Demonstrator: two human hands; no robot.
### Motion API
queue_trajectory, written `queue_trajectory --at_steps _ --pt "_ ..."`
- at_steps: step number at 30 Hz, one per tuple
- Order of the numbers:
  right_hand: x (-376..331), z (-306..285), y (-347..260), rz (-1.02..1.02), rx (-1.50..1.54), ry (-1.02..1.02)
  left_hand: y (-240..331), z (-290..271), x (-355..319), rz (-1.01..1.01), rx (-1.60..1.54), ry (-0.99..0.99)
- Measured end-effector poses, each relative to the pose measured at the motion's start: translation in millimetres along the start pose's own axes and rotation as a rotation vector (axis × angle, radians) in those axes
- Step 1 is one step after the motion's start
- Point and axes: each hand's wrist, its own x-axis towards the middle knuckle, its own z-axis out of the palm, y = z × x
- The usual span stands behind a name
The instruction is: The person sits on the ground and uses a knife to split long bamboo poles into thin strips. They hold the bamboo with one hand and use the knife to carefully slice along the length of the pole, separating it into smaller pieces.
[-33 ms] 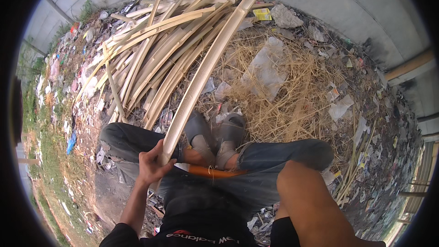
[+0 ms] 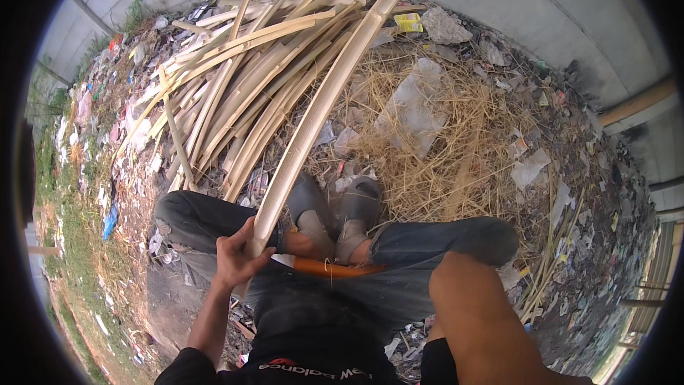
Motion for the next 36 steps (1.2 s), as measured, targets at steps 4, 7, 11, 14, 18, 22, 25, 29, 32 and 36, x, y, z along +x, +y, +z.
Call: queue_trajectory --at_steps 4,7,11,14,18,22,25,29,32,36 --pt "-47 -52 -8 -0.026 -0.336 0.652 11 7 8 -0.112 -0.063 0.009" --pt "-83 -98 14 0.256 -0.750 1.272 10 13 16 -0.148 -0.142 0.000" --pt "-109 -142 76 1.005 -1.454 1.264 17 25 28 -0.138 -0.135 0.014" --pt "-132 -143 109 1.302 -1.487 1.136 29 27 36 -0.158 -0.127 0.006" --pt "-155 -146 131 1.374 -1.539 1.064 31 33 38 -0.177 -0.125 -0.001" --pt "-159 -147 134 1.412 -1.518 1.050 41 36 40 -0.228 -0.034 -0.019" --pt "-163 -147 133 1.422 -1.563 1.021 40 39 39 -0.156 0.018 -0.025" --pt "-175 -152 133 1.362 -1.738 0.988 39 36 43 -0.162 0.037 -0.059" --pt "-171 -156 123 1.379 -1.745 1.048 36 31 51 -0.087 0.099 -0.051" --pt "-170 -167 118 1.367 -1.816 1.062 36 24 61 -0.036 0.128 -0.034"
